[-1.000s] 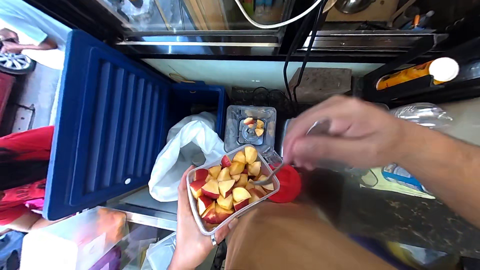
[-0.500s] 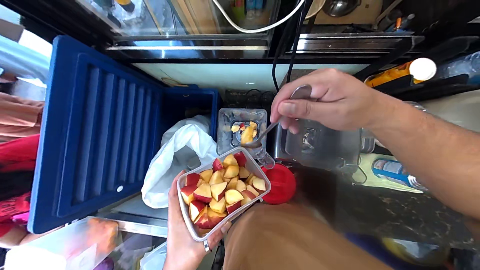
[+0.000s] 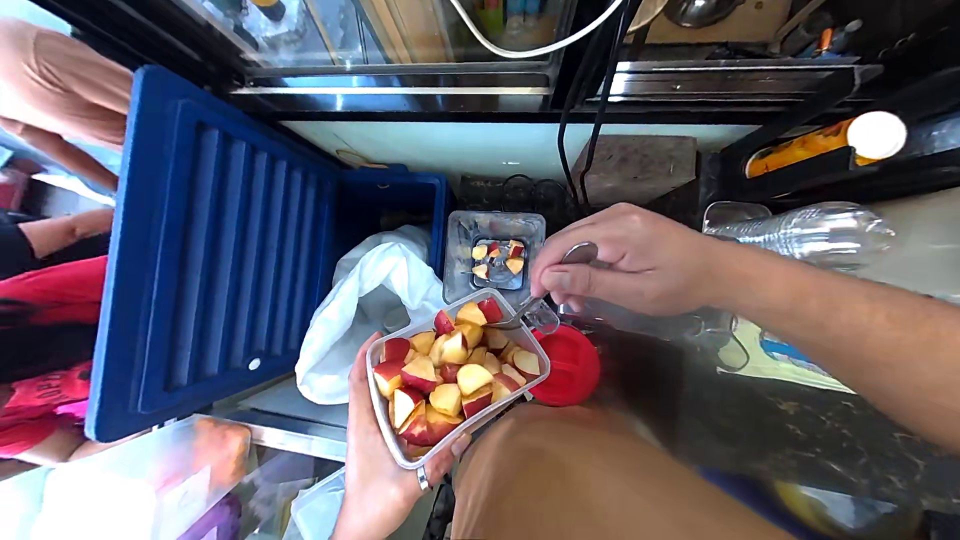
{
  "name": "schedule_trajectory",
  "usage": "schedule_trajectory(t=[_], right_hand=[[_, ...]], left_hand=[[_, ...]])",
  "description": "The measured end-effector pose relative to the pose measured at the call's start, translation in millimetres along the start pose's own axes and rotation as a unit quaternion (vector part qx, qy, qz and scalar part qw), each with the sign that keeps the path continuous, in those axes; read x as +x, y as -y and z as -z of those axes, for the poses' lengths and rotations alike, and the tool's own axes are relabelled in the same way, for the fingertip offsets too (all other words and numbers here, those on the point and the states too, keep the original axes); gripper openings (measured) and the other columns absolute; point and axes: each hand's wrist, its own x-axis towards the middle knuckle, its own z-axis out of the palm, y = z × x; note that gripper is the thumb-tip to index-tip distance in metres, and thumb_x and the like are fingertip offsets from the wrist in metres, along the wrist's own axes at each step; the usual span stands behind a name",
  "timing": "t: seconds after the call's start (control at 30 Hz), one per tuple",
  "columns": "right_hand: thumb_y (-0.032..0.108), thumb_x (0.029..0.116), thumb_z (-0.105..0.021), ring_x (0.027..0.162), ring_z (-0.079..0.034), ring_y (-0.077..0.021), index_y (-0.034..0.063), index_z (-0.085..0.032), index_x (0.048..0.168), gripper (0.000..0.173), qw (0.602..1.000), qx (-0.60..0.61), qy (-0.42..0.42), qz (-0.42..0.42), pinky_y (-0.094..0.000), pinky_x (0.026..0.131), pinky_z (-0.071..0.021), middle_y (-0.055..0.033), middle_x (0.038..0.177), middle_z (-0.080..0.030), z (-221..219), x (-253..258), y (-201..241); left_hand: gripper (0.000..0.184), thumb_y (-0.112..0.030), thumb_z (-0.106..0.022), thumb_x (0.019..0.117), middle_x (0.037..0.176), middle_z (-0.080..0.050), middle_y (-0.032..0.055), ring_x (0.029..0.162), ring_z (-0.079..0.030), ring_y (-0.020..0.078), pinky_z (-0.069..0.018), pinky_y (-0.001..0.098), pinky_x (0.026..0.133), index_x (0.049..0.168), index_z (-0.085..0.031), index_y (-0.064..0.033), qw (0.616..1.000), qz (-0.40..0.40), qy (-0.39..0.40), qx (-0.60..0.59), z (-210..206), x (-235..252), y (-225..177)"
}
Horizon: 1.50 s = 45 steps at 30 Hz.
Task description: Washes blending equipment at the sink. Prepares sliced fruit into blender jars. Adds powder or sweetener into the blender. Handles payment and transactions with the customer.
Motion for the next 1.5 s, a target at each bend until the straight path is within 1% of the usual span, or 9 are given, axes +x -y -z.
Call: schedule_trajectory(t=[0.27,0.43,0.53,0.77,0.9,1.07,1.23,1.37,1.5], right_hand=[[0.016,0.1082,-0.049,0.063,-0.067,-0.0073,0.0022,-0.069,0.105,0.025,0.994,0.082,-0.077,0.015,-0.0242,0.057,-0.0628,0.0008,0.078,-0.069,14.3,4.7,29.6],[0.018,0.1074,-0.051,0.069,-0.064,0.0014,0.0043,-0.072,0.102,0.025,0.999,0.029,-0.001,0.014,-0.0154,0.063,-0.0574,0.0037,0.081,-0.069,-6.1,2.9,25.7],[0.021,0.1080,-0.051,0.067,-0.063,0.0020,0.0055,-0.072,0.102,0.027,1.000,-0.002,0.000,0.012,-0.0151,0.060,-0.0570,0.0048,0.079,-0.067,-3.5,0.1,11.4],[0.016,0.1089,-0.048,0.068,-0.069,-0.0068,0.0016,-0.069,0.105,0.026,0.996,0.047,-0.074,0.005,-0.0239,0.062,-0.0630,0.0006,0.082,-0.070,28.1,3.3,2.6],[0.013,0.1080,-0.047,0.064,-0.068,-0.0099,0.0012,-0.067,0.105,0.024,0.985,0.109,-0.130,-0.003,-0.0274,0.056,-0.0632,-0.0020,0.083,-0.071,11.0,16.7,32.4],[0.019,0.1080,-0.051,0.064,-0.061,0.0018,0.0051,-0.071,0.104,0.025,0.999,0.034,-0.038,0.007,-0.0149,0.057,-0.0547,0.0046,0.075,-0.065,-18.1,25.3,33.0],[0.018,0.1081,-0.050,0.066,-0.067,-0.0049,0.0044,-0.071,0.105,0.025,0.996,0.020,-0.084,-0.018,-0.0209,0.058,-0.0604,0.0014,0.082,-0.070,10.1,13.4,16.1],[0.015,0.1081,-0.049,0.064,-0.068,-0.0087,0.0023,-0.069,0.105,0.025,0.992,0.063,-0.109,-0.023,-0.0254,0.056,-0.0634,-0.0007,0.080,-0.070,11.0,9.9,26.9],[0.019,0.1077,-0.051,0.067,-0.062,0.0019,0.0049,-0.071,0.104,0.025,0.999,0.014,-0.043,0.007,-0.0150,0.060,-0.0558,0.0048,0.078,-0.067,-14.2,12.4,25.0]], left_hand=[[0.132,-0.060,-0.092,0.0600,0.149,-0.047,0.0135,0.134,-0.052,0.0163,-0.0480,0.0277,0.111,0.155,-0.025,0.0013,1.000,-0.008,0.001,-0.003,-0.4,0.4,1.8],[0.131,-0.058,-0.093,0.0598,0.146,-0.050,0.0131,0.131,-0.054,0.0165,-0.0502,0.0274,0.108,0.155,-0.026,0.0015,1.000,0.003,-0.001,-0.006,-4.0,1.5,-5.3],[0.131,-0.056,-0.094,0.0585,0.147,-0.049,0.0131,0.132,-0.053,0.0169,-0.0498,0.0278,0.109,0.155,-0.026,0.0002,1.000,0.012,0.002,-0.001,-4.4,2.8,-10.5],[0.131,-0.054,-0.095,0.0591,0.146,-0.050,0.0133,0.131,-0.054,0.0169,-0.0505,0.0275,0.108,0.155,-0.026,0.0015,1.000,0.011,0.008,0.006,-3.8,4.9,-15.6],[0.132,-0.056,-0.095,0.0581,0.147,-0.050,0.0126,0.131,-0.054,0.0164,-0.0506,0.0275,0.108,0.156,-0.025,-0.0005,1.000,0.020,0.009,0.014,-5.6,5.5,-19.1],[0.131,-0.057,-0.094,0.0586,0.147,-0.050,0.0125,0.131,-0.055,0.0160,-0.0503,0.0272,0.108,0.156,-0.026,-0.0006,0.999,0.027,0.009,0.026,-10.1,7.0,-26.5],[0.131,-0.057,-0.094,0.0579,0.149,-0.048,0.0132,0.133,-0.052,0.0157,-0.0487,0.0263,0.109,0.155,-0.027,-0.0001,0.999,0.023,0.008,0.027,-8.3,6.4,-24.3],[0.131,-0.056,-0.094,0.0583,0.147,-0.049,0.0135,0.132,-0.053,0.0157,-0.0494,0.0261,0.108,0.155,-0.026,0.0010,1.000,0.017,0.012,0.020,-8.0,7.1,-23.0],[0.132,-0.057,-0.094,0.0586,0.146,-0.050,0.0123,0.131,-0.054,0.0147,-0.0498,0.0255,0.108,0.155,-0.025,0.0004,0.999,0.018,0.016,0.023,-8.9,7.4,-25.2]])
